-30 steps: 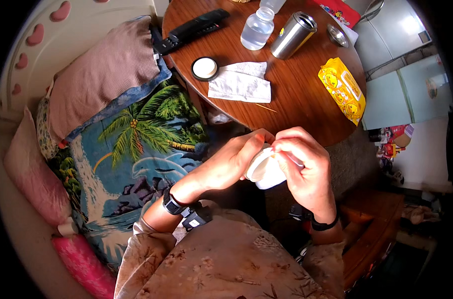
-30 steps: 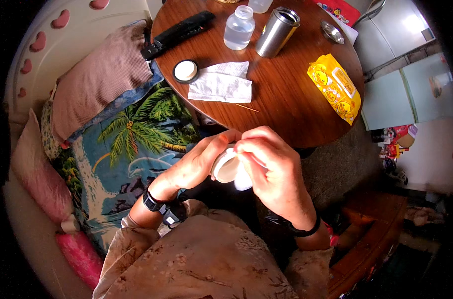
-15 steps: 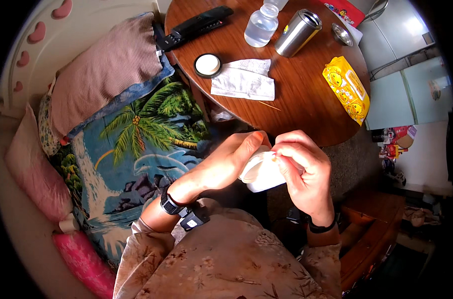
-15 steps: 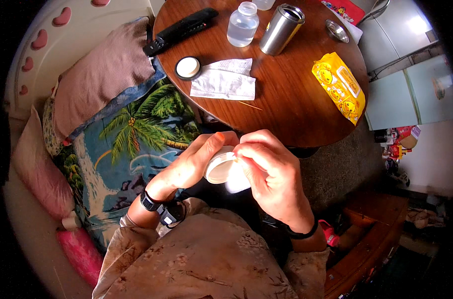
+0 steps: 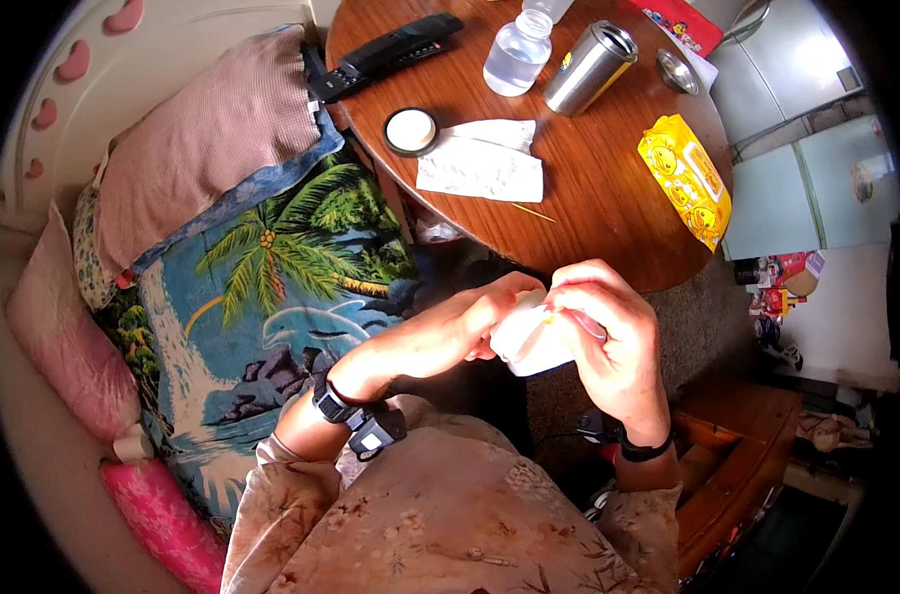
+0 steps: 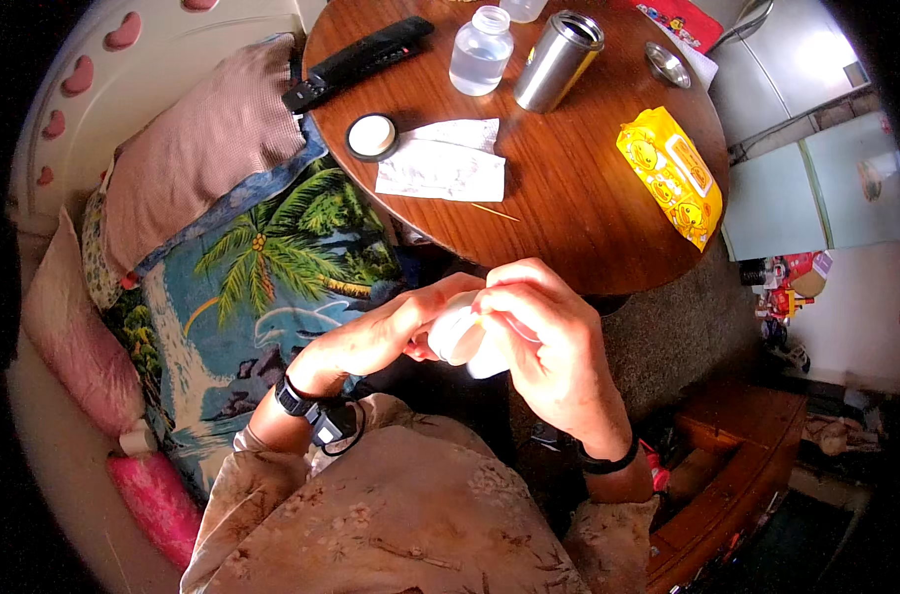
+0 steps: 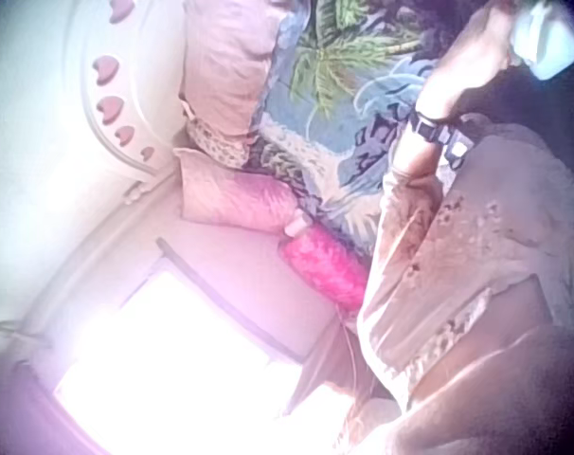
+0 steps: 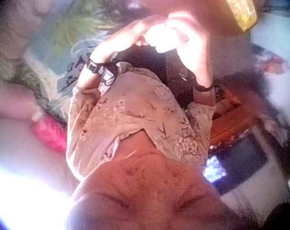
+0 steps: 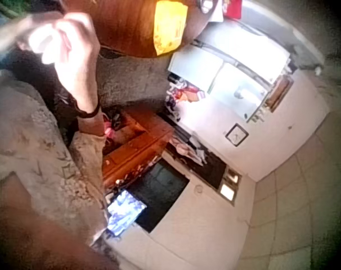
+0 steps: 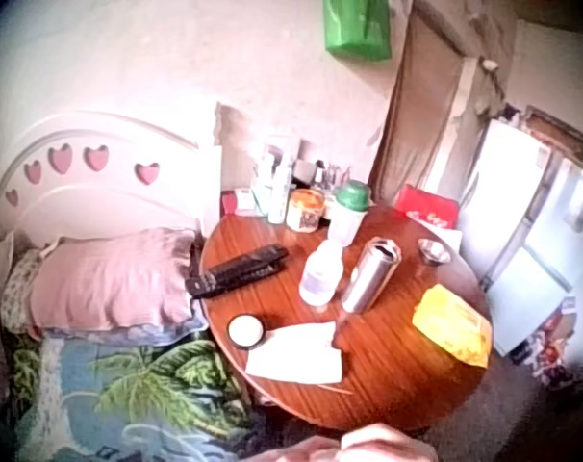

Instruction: The person wipes a small jar and its lid with a tissue. They clean the outer surface and the inner rim of the jar before setting it down.

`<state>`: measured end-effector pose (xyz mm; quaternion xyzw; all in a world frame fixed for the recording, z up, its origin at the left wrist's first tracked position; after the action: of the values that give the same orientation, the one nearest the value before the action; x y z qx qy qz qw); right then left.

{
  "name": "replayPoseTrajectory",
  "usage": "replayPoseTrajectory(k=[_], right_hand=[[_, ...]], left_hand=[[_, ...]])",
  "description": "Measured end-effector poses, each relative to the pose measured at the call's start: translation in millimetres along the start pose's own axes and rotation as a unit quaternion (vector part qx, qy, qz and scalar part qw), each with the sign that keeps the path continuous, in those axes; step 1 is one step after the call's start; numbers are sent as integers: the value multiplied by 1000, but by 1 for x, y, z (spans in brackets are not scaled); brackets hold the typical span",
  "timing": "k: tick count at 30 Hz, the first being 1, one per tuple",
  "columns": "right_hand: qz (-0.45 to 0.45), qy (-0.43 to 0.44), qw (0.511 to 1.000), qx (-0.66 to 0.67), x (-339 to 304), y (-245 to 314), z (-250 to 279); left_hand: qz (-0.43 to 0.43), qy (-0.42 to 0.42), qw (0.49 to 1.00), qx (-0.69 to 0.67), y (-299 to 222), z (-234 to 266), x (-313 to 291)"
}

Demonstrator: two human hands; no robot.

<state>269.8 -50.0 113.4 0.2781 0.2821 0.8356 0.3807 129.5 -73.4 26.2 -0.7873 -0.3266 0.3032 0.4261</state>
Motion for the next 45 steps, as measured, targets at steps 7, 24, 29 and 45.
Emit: replayPoseTrajectory(k=[7, 24, 29, 45], right_hand=[[-24, -42, 998, 35, -7, -8, 1], [105, 44, 985, -132, -4, 30, -19], [62, 12, 998, -9, -6, 16, -8], [-151, -116, 815, 548, -29, -46, -5]], left_hand=[[-81, -24, 996, 16, 3, -4, -2], [-143, -27, 977, 157, 7, 2, 14], [-88, -13, 994, 61, 11, 7, 14], [-156, -3, 988, -12, -12, 12, -6]])
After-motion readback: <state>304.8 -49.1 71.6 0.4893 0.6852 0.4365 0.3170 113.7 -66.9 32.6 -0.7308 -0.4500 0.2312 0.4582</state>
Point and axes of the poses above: each hand's wrist, its own x-axis towards the middle knuckle, its own z-axis out of the back of the hand, y = z × x, the point moved 5 cm from there along x, towards the middle knuckle, and after that the axes turned 9 degrees about -x, right-handed, at the moved point
